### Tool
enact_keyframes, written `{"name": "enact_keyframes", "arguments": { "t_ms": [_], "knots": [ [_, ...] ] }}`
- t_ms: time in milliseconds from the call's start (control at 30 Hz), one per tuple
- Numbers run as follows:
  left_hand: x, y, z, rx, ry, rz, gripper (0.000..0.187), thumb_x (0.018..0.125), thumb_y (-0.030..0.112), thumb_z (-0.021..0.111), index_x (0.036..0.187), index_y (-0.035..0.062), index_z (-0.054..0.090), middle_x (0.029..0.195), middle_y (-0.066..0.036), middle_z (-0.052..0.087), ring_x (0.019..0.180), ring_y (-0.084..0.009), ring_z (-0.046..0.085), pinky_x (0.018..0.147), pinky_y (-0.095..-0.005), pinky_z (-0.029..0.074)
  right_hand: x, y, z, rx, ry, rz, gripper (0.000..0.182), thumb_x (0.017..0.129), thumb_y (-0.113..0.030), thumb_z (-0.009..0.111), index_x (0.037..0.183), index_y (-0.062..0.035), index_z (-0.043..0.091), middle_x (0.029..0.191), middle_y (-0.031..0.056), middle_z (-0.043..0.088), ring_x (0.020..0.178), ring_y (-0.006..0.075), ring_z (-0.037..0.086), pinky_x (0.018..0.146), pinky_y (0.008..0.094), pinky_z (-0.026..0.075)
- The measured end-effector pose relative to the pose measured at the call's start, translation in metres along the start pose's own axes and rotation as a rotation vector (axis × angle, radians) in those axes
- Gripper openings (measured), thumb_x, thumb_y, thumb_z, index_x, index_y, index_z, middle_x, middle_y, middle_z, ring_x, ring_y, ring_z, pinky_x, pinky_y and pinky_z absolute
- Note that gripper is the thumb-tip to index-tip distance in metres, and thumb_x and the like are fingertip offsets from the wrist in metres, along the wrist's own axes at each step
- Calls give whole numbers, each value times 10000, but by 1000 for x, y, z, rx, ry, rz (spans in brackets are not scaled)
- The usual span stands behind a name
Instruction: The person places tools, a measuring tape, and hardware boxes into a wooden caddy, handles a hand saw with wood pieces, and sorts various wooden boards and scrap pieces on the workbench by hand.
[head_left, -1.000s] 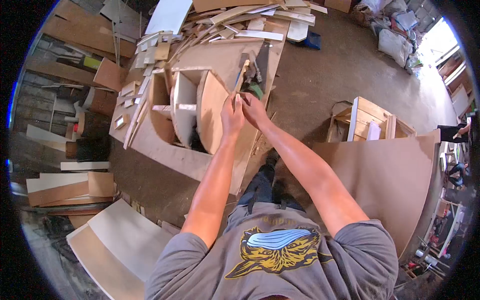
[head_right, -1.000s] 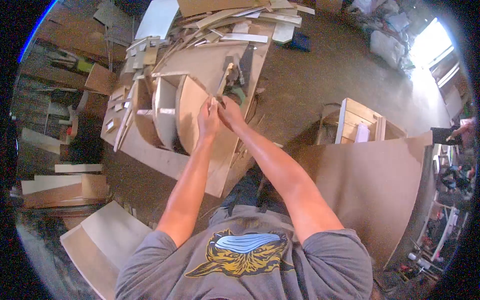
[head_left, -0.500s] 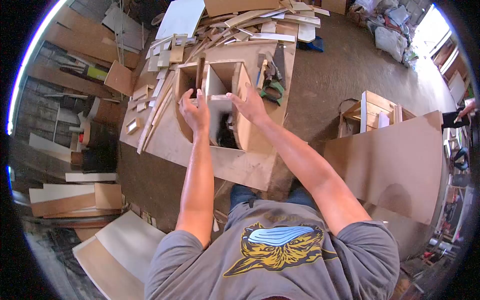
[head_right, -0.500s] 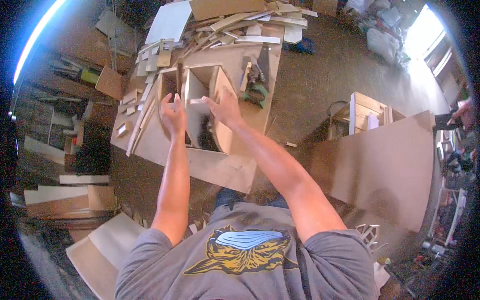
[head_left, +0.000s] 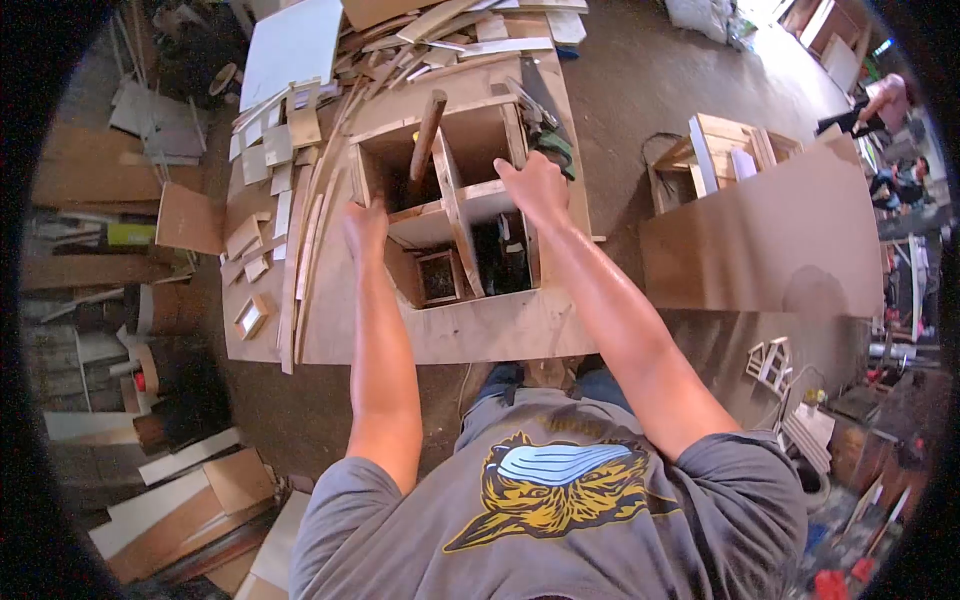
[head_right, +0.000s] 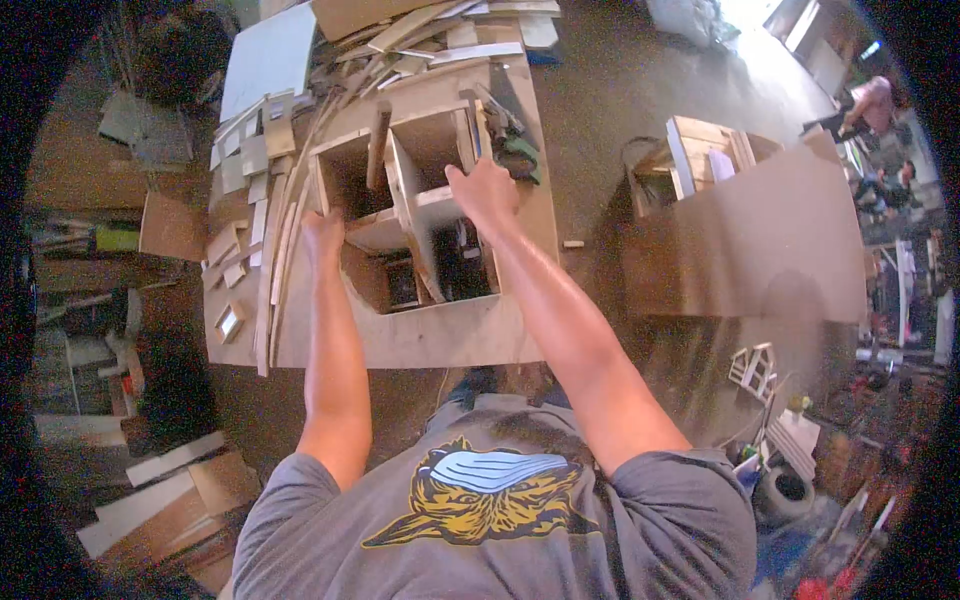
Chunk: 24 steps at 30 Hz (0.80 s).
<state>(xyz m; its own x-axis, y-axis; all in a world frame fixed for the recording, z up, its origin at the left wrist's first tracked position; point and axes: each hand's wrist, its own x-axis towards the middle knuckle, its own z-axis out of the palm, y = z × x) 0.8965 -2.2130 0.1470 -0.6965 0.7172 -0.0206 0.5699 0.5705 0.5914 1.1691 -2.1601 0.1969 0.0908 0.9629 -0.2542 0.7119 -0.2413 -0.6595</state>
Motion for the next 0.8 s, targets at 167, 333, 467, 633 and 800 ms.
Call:
{"name": "enact_keyframes", "arguments": {
  "t_ms": [167, 333, 467, 633, 800],
  "knots": [
    [12, -16, 12, -60, 12, 58, 496, 899, 385, 699, 902, -110, 667, 893, -340, 675, 917, -496, 665, 763, -527, 494, 14, 6, 18, -89, 102, -66, 385, 866, -288, 610, 965, 72, 707, 1028, 316, 696, 999, 462, 684, 908, 523, 539],
    [-6, 2, -10, -45, -52, 109, 457, 892, 350, 666, 881, -106, 668, 807, -329, 669, 822, -489, 677, 718, -530, 492, 7, 10, 15, -36, 133, -137, 319, 865, -219, 594, 875, 78, 712, 938, 329, 693, 927, 473, 694, 867, 526, 558],
    [-27, -13, -3, -22, 45, 294, 463, 873, 355, 664, 820, -104, 656, 763, -321, 659, 770, -480, 677, 679, -543, 483, -15, 32, -1, -25, 121, -141, 311, 855, -200, 597, 852, 92, 707, 911, 338, 687, 912, 474, 696, 851, 521, 562],
    [-75, 15, -4, 26, 42, 399, 477, 859, 350, 675, 766, -115, 632, 757, -334, 645, 756, -479, 674, 669, -558, 474, -58, 81, -40, 12, 172, -130, 306, 839, -183, 607, 805, 107, 696, 893, 350, 677, 900, 471, 695, 849, 512, 560],
    [-129, 67, 15, 57, -63, 516, 380, 861, 260, 655, 814, -117, 641, 777, -328, 658, 777, -487, 677, 691, -525, 503, -107, 145, -105, 46, 251, 1, 310, 833, -197, 614, 825, 104, 688, 895, 346, 678, 906, 473, 692, 867, 505, 557]
  ]
}}
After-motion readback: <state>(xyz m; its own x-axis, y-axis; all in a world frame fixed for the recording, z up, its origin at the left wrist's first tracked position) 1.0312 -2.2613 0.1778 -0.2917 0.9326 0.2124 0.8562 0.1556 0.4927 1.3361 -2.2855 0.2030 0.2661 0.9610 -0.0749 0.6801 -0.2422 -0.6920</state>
